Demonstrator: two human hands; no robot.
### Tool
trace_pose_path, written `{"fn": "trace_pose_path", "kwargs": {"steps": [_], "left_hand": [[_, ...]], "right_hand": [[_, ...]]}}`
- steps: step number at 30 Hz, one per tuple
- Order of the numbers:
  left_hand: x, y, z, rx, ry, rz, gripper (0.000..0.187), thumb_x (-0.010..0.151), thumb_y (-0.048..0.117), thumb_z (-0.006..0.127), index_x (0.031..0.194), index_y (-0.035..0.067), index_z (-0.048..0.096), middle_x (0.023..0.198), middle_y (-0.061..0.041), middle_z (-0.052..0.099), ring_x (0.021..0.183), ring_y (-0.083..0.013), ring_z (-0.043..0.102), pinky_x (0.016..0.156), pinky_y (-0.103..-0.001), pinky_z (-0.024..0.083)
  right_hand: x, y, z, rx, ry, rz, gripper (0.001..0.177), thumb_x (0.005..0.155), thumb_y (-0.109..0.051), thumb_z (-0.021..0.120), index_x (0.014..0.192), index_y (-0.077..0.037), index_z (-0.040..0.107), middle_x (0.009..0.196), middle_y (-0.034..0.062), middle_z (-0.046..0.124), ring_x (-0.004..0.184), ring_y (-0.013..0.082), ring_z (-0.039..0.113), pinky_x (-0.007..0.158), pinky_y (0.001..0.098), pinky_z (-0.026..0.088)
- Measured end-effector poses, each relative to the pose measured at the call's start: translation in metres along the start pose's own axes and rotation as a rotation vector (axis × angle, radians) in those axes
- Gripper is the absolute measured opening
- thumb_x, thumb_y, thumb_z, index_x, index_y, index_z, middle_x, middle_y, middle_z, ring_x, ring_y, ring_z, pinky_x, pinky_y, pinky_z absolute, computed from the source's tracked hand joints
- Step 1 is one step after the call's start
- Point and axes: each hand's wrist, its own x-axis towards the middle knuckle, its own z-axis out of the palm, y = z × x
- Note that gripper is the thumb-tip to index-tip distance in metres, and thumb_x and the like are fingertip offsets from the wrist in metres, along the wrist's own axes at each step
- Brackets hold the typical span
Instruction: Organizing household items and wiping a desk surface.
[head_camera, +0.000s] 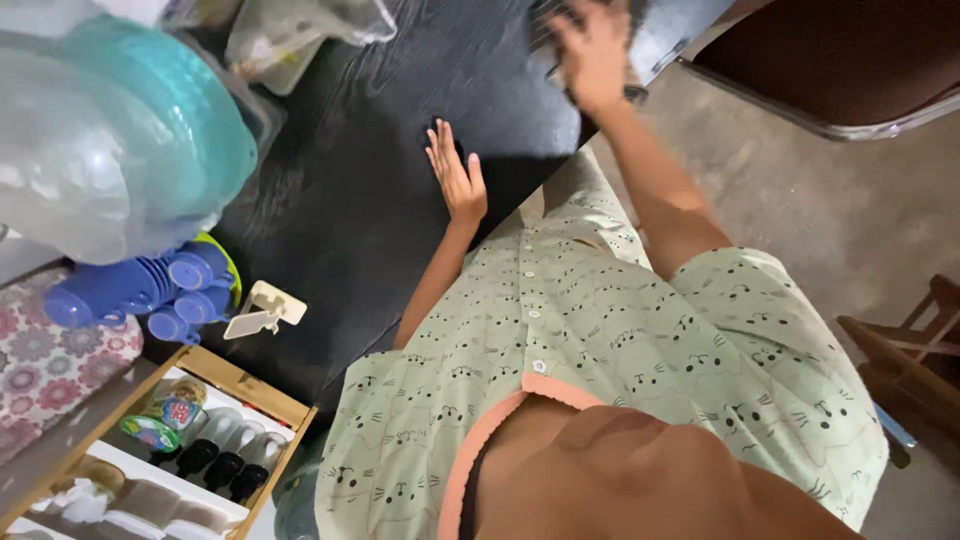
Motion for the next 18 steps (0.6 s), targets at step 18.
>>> {"fn": "trace_pose_path", "kwargs": {"steps": [18], "left_hand": [[0.228,0.163,0.151,-0.335,-0.108,0.271,0.084,0.101,0.016,0.074,0.166,0.007,0.022,0.175,-0.012,0.023,0.162,-0.0307,0.017,0.134,-0.044,0.017]], "right_hand": [[0.050,0.181,-0.077,0.064,-0.051,-0.068,0.044,0.101,-0.008,0.068,0.143,-0.022,0.069,0.146,0.0108,0.057,0.120,0.0328,0.051,0.096,0.0507,0.043]]}}
